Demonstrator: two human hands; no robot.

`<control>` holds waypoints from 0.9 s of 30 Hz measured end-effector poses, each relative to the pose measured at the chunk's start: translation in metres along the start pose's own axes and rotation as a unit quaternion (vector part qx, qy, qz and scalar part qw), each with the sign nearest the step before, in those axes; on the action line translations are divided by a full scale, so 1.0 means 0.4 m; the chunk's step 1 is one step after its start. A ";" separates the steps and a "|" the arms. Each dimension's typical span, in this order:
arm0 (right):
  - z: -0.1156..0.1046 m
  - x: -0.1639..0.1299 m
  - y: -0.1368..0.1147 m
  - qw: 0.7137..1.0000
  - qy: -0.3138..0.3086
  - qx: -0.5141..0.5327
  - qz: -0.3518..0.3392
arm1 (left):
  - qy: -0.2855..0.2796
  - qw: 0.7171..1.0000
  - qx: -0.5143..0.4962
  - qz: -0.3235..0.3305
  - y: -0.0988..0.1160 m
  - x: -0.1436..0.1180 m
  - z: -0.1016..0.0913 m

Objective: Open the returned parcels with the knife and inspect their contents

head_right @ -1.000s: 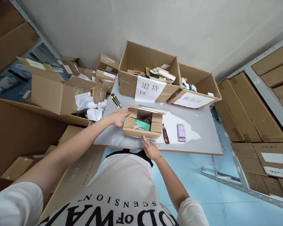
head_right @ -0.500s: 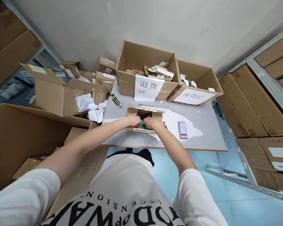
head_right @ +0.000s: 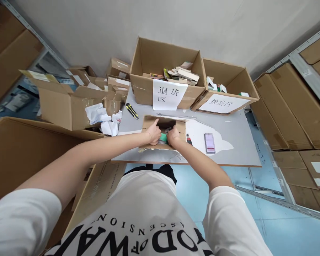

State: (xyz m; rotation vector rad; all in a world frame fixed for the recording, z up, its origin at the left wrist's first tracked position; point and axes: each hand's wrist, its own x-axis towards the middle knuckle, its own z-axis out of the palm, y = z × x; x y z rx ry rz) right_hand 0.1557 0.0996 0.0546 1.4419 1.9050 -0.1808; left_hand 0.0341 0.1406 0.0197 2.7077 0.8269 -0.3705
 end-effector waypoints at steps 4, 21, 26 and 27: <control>0.024 -0.024 0.019 0.984 0.046 0.052 0.161 | 0.054 0.996 -0.037 -0.052 -0.004 0.004 0.010; 0.197 -0.107 0.163 0.977 0.133 0.124 0.108 | -0.025 0.993 0.000 -0.112 -0.121 -0.185 -0.043; 0.236 -0.112 0.187 0.980 0.111 0.167 -0.008 | -0.029 0.995 -0.006 -0.096 -0.122 -0.189 -0.007; 0.238 -0.108 0.196 0.978 0.105 0.175 -0.031 | -0.027 0.995 -0.009 -0.096 -0.124 -0.187 -0.002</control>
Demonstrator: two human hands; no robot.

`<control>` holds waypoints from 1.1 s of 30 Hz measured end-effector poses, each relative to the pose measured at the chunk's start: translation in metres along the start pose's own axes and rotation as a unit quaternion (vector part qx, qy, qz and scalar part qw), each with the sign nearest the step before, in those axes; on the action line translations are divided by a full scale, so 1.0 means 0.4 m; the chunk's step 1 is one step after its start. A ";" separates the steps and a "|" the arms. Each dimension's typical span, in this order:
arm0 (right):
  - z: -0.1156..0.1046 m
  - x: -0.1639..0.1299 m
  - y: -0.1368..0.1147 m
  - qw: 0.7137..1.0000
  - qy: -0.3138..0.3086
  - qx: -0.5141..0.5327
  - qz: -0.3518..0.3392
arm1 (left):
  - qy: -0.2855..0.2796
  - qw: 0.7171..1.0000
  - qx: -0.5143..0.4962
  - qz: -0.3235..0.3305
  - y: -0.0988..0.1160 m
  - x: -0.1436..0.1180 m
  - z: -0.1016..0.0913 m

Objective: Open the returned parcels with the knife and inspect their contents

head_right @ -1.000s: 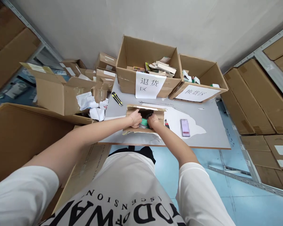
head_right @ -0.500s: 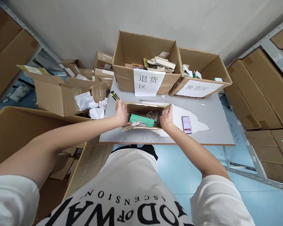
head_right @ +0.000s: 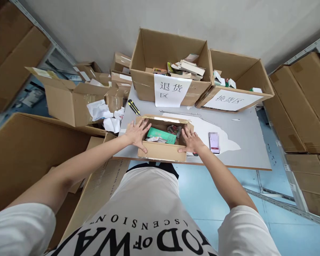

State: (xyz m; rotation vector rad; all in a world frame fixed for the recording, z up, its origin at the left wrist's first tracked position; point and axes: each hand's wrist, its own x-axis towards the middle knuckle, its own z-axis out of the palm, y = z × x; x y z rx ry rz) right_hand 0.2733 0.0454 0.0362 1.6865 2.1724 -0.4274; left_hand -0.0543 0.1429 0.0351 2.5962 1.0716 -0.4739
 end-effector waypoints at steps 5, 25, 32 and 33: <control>-0.021 0.036 0.046 0.999 0.011 0.032 -0.021 | -0.021 0.999 -0.032 -0.012 -0.024 0.028 -0.004; -0.164 0.096 -0.131 0.995 -0.039 -0.062 0.065 | -0.016 0.995 -0.091 -0.032 -0.037 0.061 -0.002; -0.132 0.370 -0.349 0.993 -0.080 0.008 -0.091 | -0.006 0.994 -0.103 -0.023 -0.031 0.046 -0.004; -0.117 0.393 -0.362 0.992 -0.090 0.009 -0.092 | -0.002 0.994 -0.107 -0.023 -0.031 0.044 -0.003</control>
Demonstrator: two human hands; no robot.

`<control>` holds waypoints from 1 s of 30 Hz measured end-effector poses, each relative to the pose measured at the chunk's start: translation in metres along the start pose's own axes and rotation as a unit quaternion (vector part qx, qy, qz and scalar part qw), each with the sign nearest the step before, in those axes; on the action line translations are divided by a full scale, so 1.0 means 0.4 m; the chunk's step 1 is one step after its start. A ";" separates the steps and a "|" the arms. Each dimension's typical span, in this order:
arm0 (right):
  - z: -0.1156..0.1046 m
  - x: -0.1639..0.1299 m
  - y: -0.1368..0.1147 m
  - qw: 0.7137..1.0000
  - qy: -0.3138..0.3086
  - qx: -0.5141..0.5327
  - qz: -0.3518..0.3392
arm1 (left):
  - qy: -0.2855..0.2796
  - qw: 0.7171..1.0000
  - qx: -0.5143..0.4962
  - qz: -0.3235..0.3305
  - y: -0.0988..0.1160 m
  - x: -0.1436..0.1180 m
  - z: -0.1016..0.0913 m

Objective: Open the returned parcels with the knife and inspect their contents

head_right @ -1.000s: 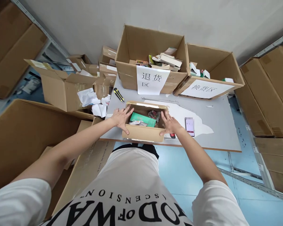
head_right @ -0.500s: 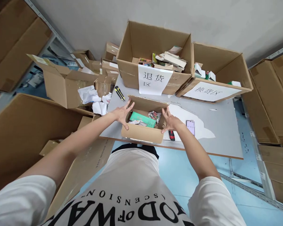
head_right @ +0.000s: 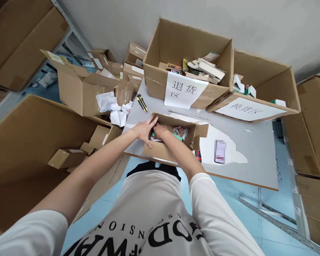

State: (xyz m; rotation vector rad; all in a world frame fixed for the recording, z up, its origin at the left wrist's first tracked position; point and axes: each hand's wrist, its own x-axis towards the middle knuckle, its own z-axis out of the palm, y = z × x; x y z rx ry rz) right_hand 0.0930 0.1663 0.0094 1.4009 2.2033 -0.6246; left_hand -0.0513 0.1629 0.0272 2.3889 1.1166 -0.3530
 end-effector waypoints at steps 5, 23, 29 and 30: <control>0.061 0.040 0.008 1.000 0.026 0.007 0.011 | 0.013 1.000 -0.015 0.006 -0.003 0.000 0.005; 0.038 -0.038 0.083 0.998 0.053 0.018 0.042 | 0.021 1.000 0.015 -0.009 -0.001 -0.004 0.011; 0.071 -0.084 0.055 0.990 0.075 0.029 0.117 | 0.062 0.996 0.059 -0.016 0.033 -0.037 0.030; 0.074 -0.088 0.054 0.990 0.077 0.029 0.119 | 0.078 0.994 0.069 -0.010 0.041 -0.045 0.036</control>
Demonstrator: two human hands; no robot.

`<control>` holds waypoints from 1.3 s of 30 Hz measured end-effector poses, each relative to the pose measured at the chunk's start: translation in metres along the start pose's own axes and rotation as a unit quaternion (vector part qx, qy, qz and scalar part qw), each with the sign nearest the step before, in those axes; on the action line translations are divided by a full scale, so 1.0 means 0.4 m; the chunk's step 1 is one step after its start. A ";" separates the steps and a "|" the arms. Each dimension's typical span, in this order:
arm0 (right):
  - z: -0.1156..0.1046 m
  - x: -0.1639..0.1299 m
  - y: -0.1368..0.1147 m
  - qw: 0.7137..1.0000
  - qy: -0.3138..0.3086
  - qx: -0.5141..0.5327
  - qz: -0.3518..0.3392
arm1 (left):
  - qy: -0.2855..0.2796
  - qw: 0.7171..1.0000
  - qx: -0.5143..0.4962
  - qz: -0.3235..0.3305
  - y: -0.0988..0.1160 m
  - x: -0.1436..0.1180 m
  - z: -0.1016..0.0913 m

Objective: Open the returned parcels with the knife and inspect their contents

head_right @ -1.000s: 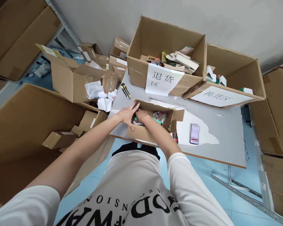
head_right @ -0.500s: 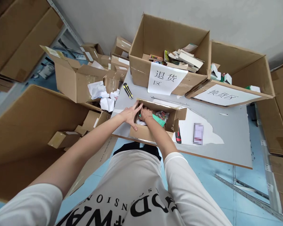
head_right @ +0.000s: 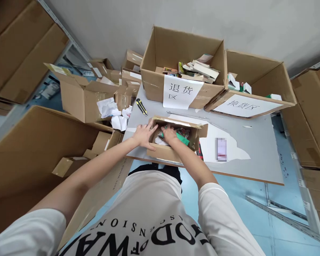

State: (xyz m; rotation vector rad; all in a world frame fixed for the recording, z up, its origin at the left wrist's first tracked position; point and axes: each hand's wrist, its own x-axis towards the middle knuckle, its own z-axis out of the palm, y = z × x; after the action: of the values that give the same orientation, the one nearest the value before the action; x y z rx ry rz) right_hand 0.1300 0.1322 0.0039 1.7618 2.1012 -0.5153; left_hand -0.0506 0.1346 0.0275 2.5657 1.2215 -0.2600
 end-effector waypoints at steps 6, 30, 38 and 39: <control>-0.017 -0.035 0.059 0.996 0.059 0.039 -0.047 | 0.075 0.989 0.019 0.129 0.028 -0.053 0.036; -0.191 -0.404 0.249 0.771 0.596 0.216 -0.070 | 0.101 0.994 -0.006 0.036 -0.045 0.170 -0.029; 0.093 -0.369 0.153 0.811 0.497 0.296 0.090 | 0.114 0.993 0.042 0.003 -0.076 0.182 -0.016; 0.122 -0.356 0.139 0.816 0.479 0.306 0.103 | 0.118 0.992 0.044 0.009 -0.071 0.174 -0.011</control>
State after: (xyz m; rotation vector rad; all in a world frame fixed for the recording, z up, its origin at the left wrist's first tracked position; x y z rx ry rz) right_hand 0.2099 -0.0049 0.0276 3.0833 2.4245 -0.2526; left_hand -0.0292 0.2039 0.0070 2.7443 1.2928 -0.0056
